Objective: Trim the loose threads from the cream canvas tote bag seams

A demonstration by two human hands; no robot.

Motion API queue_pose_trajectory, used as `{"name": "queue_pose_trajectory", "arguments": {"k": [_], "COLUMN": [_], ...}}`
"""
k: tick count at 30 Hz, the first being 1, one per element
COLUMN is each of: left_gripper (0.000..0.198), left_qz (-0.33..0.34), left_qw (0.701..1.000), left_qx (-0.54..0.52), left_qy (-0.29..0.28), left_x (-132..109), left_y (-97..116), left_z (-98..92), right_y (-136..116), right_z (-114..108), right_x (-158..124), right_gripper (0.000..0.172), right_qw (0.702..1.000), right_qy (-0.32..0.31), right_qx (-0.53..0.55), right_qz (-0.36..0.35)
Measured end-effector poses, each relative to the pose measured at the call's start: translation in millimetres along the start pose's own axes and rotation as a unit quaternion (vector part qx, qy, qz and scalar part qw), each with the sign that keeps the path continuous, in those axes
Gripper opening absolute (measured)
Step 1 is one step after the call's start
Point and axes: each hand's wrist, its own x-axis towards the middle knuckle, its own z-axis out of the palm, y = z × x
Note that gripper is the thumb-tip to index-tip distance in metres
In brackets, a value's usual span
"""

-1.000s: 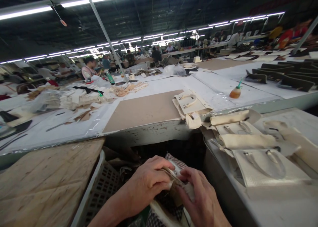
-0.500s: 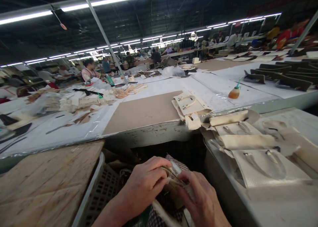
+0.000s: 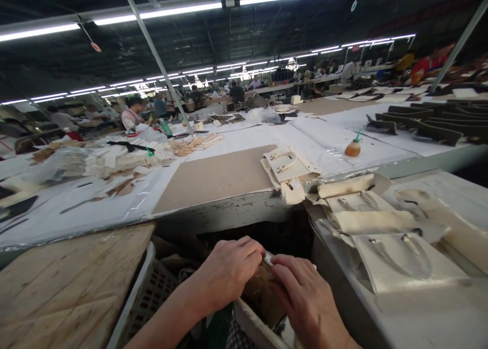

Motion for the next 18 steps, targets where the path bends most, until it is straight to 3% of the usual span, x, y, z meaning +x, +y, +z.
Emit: {"name": "queue_pose_trajectory", "arguments": {"k": [7,12,15,18], "left_gripper": [0.009,0.014,0.011,0.012], "left_qz": [-0.009,0.003,-0.01,-0.013], "left_qw": [0.999,0.997,0.997,0.997], "left_qx": [-0.033,-0.054,-0.057,-0.062], "left_qy": [0.042,0.056,0.048,0.053], "left_x": [-6.0,-9.7,-11.7,-14.1], "left_y": [-7.9,-9.0,-8.0,-8.3], "left_z": [7.8,3.6,2.7,3.9], "right_y": [-1.1,-1.6,-0.2,-0.2], "right_z": [10.5,10.5,8.3,6.7], "right_x": [-0.4,4.3,8.1,10.1], "right_gripper": [0.02,0.043,0.026,0.01], "right_qw": [0.993,0.99,0.995,0.996], "right_qy": [-0.028,-0.024,-0.069,-0.068], "right_qx": [0.065,0.08,0.05,0.046], "right_qz": [0.091,0.115,0.057,0.024]}}
